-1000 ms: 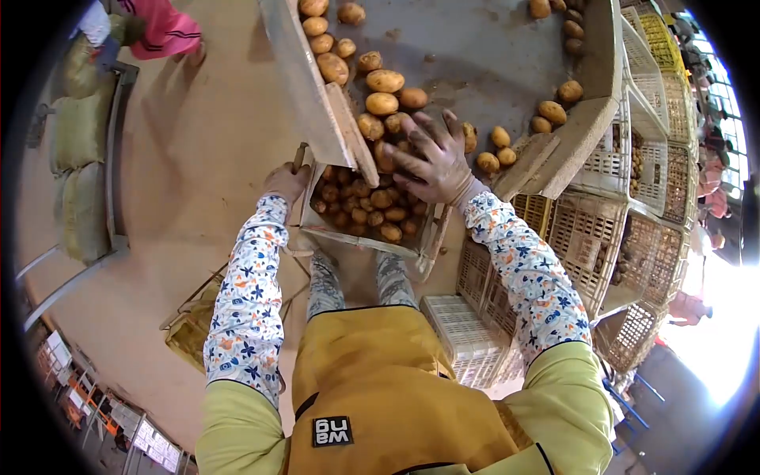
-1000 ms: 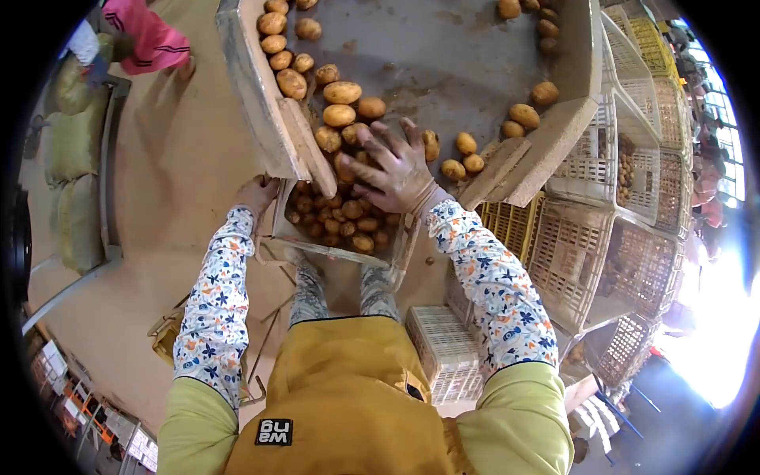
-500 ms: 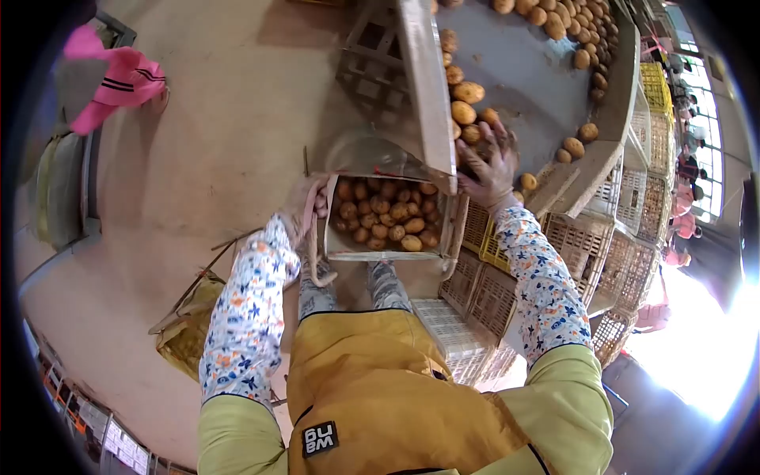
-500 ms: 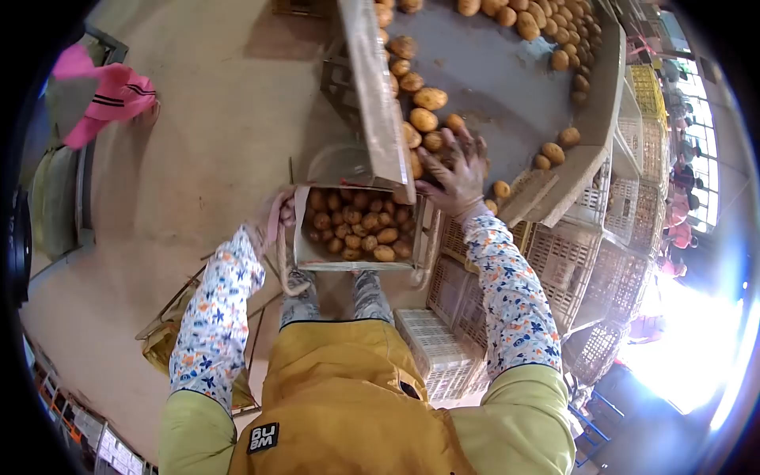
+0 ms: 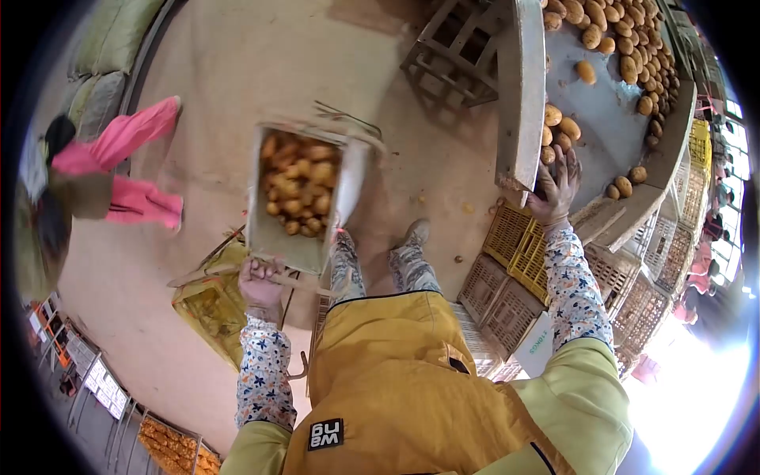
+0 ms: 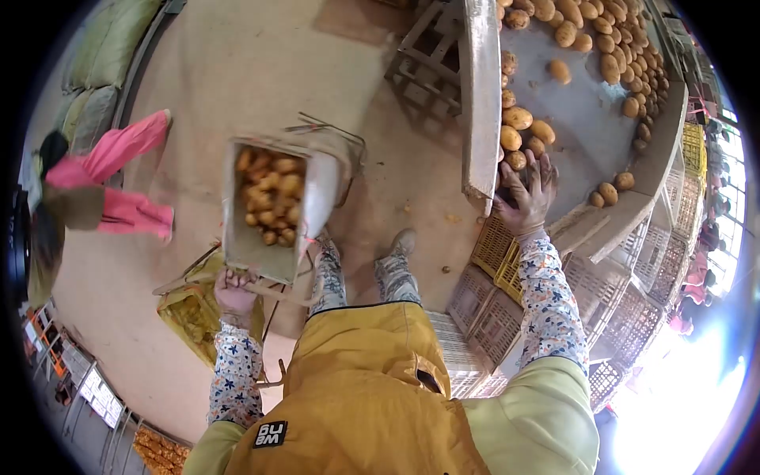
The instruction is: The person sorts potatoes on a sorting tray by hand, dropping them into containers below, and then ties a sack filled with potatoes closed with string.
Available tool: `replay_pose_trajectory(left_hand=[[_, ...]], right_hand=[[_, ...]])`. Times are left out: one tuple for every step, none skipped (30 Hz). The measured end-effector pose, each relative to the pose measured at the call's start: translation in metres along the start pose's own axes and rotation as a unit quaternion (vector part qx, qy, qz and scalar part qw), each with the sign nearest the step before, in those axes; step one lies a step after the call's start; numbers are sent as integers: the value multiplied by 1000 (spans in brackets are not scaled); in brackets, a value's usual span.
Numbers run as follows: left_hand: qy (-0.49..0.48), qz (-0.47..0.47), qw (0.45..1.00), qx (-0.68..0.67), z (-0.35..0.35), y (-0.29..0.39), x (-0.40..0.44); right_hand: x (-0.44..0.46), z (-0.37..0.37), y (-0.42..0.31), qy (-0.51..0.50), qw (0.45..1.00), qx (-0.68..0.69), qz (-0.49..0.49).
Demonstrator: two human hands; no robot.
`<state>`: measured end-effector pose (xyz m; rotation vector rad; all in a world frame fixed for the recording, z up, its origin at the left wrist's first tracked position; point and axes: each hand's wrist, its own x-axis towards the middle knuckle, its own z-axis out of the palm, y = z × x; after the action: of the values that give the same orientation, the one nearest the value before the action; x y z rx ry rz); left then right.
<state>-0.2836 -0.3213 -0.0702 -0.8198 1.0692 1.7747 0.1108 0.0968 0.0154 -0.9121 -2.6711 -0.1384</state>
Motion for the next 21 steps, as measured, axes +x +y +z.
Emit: replay_pose_trajectory(left_hand=[[31,24,999,-14,-1,1,1],[65,46,996,-27,-4,0,0],[60,58,996,-41,-3,1,3],[60,54,996,-42,2,2,6],[51,59,996,-53,8,4,7],[40,63,995,-62,10,5,10],[13,69,996,-61,1,2,21],[8,61,996,-62,18,-6,19],[0,58,998,-24,36,-9,17],[-9,60,998,15,50,-12,14],[-157,26,986,55,41,-8,23],[-161,32,985,58,35,-4,35],[-97,41,991,88,39,-3,42],[-29,49,992,117,46,-7,41],[-3,81,987,141,48,-14,36],[3,82,986,146,41,-22,28],[14,183,919,350,27,-30,16],[28,271,800,534,11,-37,-2],[100,328,591,730,5,-38,-41],[214,277,527,775,-16,-38,-70],[322,221,451,803,-40,-34,-96]], right_hand=[[1,-2,-2,-9,1000,-4,7],[0,-4,-3,-21,1000,-8,14],[-1,-3,-2,-15,1000,-10,12],[-2,-1,-2,-5,1000,-14,8],[-1,-1,-3,0,1000,-12,7],[1,-2,-4,6,1000,-12,6],[1,-4,-6,-9,999,-27,20],[0,-3,-7,-5,999,-32,21],[0,-2,-10,18,999,-30,29],[0,1,-15,45,998,-24,35],[-3,6,-16,59,998,-26,23],[-7,11,-16,72,997,-24,11],[-5,11,-16,81,997,-15,-10],[-5,10,-16,84,996,-2,-13],[-4,10,-15,80,997,15,-10],[-4,10,-13,75,997,34,-8],[-5,10,-11,65,997,39,-3],[-4,9,-11,57,997,47,6],[-2,6,-10,53,997,58,9],[-1,5,-9,51,996,67,15],[-2,7,-8,58,996,69,14]])
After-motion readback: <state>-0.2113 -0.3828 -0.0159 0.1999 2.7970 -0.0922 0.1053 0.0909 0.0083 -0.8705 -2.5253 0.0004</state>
